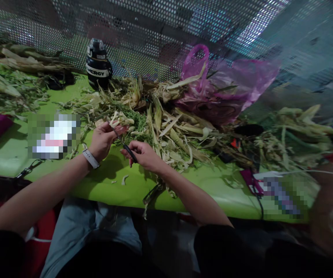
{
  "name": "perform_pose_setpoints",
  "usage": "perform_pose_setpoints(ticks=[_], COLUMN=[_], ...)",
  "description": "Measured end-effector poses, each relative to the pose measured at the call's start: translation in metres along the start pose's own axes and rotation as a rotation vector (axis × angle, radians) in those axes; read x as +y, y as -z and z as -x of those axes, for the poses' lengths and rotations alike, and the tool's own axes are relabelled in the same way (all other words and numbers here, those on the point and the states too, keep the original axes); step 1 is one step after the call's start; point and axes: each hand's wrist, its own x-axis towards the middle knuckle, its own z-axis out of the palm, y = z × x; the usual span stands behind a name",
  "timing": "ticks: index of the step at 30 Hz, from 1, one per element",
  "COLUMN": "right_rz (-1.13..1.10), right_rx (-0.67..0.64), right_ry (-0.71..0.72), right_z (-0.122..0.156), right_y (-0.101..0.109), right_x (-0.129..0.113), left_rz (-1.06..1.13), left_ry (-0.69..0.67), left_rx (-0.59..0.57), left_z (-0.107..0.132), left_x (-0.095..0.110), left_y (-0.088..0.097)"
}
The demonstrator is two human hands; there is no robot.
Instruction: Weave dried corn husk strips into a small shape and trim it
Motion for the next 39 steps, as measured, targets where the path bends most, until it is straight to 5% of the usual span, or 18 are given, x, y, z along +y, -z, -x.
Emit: perform_pose_setpoints(ticks=[13, 39], right_rz=[-0.056, -0.173], right_rx=[-0.095, -0.089], right_ry=[-0.040, -0.003], right_z=[0.004, 0.000], right_y=[-0.010, -0.016], right_x=[0.000, 0.010], left_rz=[-0.012, -0.019], left_ry=[-0.095, -0.064], left_rx=[0.027, 0.075], left_z=[-0.001, 0.001], left_x=[0.003, -0.001], left_y=[0.003, -0.001])
